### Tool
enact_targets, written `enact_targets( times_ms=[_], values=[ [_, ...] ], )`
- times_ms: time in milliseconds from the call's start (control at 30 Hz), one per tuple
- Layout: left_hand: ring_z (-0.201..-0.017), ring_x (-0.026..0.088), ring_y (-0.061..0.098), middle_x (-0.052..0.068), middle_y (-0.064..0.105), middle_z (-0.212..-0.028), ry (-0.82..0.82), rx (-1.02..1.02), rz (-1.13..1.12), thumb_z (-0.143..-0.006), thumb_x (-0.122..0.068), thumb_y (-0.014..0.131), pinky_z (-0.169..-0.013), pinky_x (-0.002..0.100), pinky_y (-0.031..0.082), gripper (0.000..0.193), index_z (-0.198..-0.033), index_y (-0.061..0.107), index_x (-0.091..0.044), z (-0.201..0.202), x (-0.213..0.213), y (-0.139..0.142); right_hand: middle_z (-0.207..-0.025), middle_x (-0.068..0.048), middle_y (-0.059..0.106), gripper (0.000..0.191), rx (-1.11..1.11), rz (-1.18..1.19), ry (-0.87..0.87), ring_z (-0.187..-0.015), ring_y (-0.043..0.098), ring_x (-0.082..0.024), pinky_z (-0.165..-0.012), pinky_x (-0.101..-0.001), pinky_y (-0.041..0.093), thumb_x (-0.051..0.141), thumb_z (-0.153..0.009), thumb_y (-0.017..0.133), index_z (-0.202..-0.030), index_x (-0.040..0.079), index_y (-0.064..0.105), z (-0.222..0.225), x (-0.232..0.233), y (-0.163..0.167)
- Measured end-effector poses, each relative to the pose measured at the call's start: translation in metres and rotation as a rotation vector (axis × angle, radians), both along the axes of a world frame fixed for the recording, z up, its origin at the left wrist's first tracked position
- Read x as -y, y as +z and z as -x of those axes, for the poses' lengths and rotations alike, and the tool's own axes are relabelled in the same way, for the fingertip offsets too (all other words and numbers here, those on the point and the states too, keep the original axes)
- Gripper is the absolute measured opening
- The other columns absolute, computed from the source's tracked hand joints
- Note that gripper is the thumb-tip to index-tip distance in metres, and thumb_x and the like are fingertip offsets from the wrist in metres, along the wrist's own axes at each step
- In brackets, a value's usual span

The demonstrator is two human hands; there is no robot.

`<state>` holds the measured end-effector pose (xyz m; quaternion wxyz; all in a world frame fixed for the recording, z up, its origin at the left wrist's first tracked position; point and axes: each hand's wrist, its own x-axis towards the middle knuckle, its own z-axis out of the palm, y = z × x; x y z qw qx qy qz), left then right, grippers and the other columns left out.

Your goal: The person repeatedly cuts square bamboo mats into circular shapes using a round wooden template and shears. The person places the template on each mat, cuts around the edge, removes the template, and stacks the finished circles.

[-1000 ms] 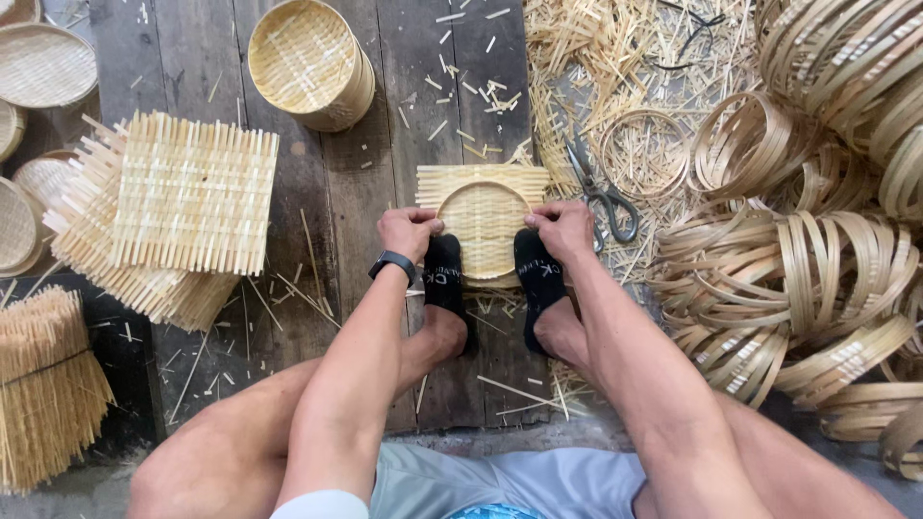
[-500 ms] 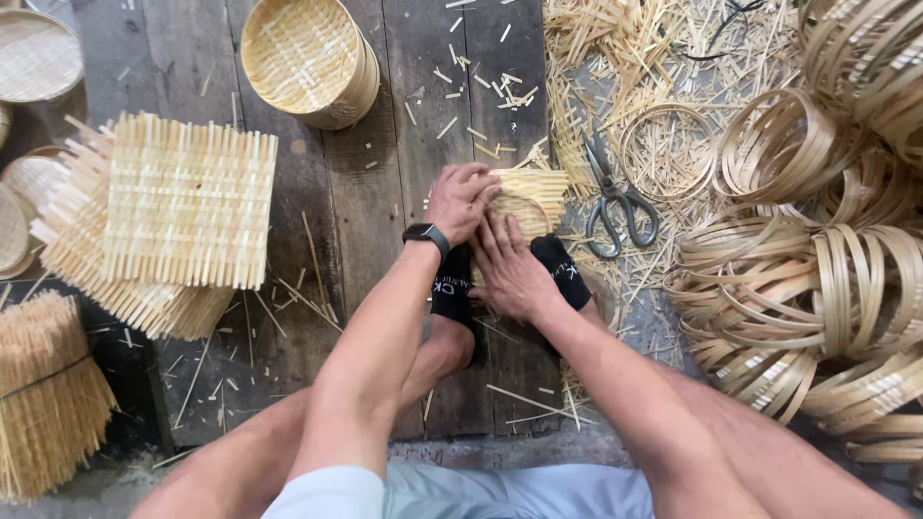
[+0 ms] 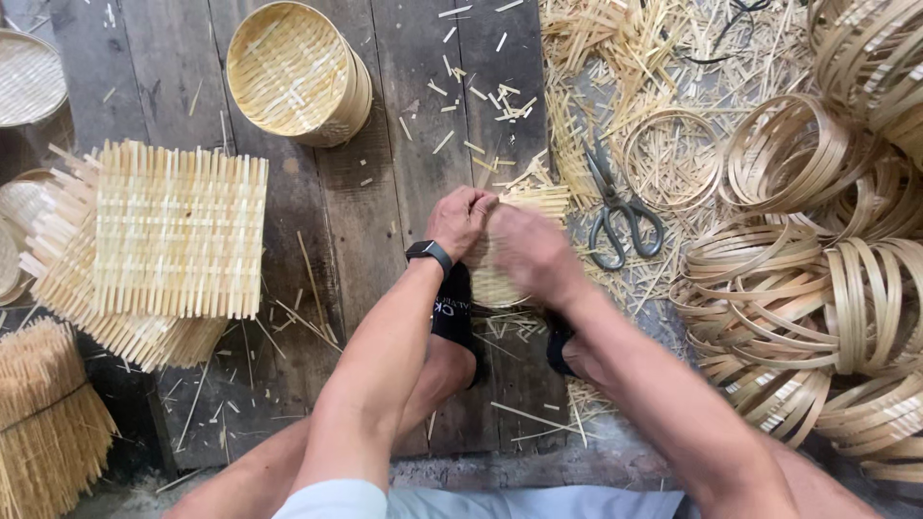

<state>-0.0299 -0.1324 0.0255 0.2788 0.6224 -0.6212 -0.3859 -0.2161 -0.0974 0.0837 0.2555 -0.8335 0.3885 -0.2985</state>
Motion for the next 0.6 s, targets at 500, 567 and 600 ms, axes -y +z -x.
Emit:
enact_targets(
  times_ms=[500, 567, 600],
  values=[
    [-0.065, 0.007, 0.062, 0.003, 0.074, -0.073, 0.151, -0.282, -0.223, -0.088, -0.034, 0.08, -0.06, 0.026, 0.051, 0.032, -0.085, 0.077, -0.002, -0.002, 0.009, -0.022, -0.083, -0.014, 0.075, 0.02, 0.211, -0.641, -0.269, -0.074, 0.07, -0.027, -0.068, -0.0339, 0.054, 0.024, -0.099, 0.068, -0.101, 0.006, 0.075, 0.009, 0.05, -0.079],
    [-0.065, 0.006, 0.058, 0.001, 0.072, -0.071, 0.14, -0.296, -0.222, -0.086, -0.034, 0.082, -0.059, 0.025, 0.049, 0.033, -0.083, 0.078, -0.002, -0.006, 0.013, -0.019, -0.083, -0.013, 0.076, 0.02, 0.327, -0.703, -0.253, -0.078, 0.068, -0.028, -0.069, -0.0342, 0.054, 0.024, -0.1, 0.068, -0.102, 0.006, 0.077, 0.007, 0.048, -0.085],
    [-0.064, 0.006, 0.057, 0.001, 0.071, -0.07, 0.139, -0.293, -0.255, -0.086, -0.035, 0.082, -0.059, 0.025, 0.048, 0.034, -0.083, 0.078, -0.002, -0.008, 0.015, -0.018, -0.086, -0.014, 0.075, 0.022, 0.296, -0.633, -0.281, -0.08, 0.069, -0.028, -0.071, -0.0349, 0.054, 0.025, -0.1, 0.066, -0.103, 0.006, 0.076, 0.005, 0.047, -0.087]
  ],
)
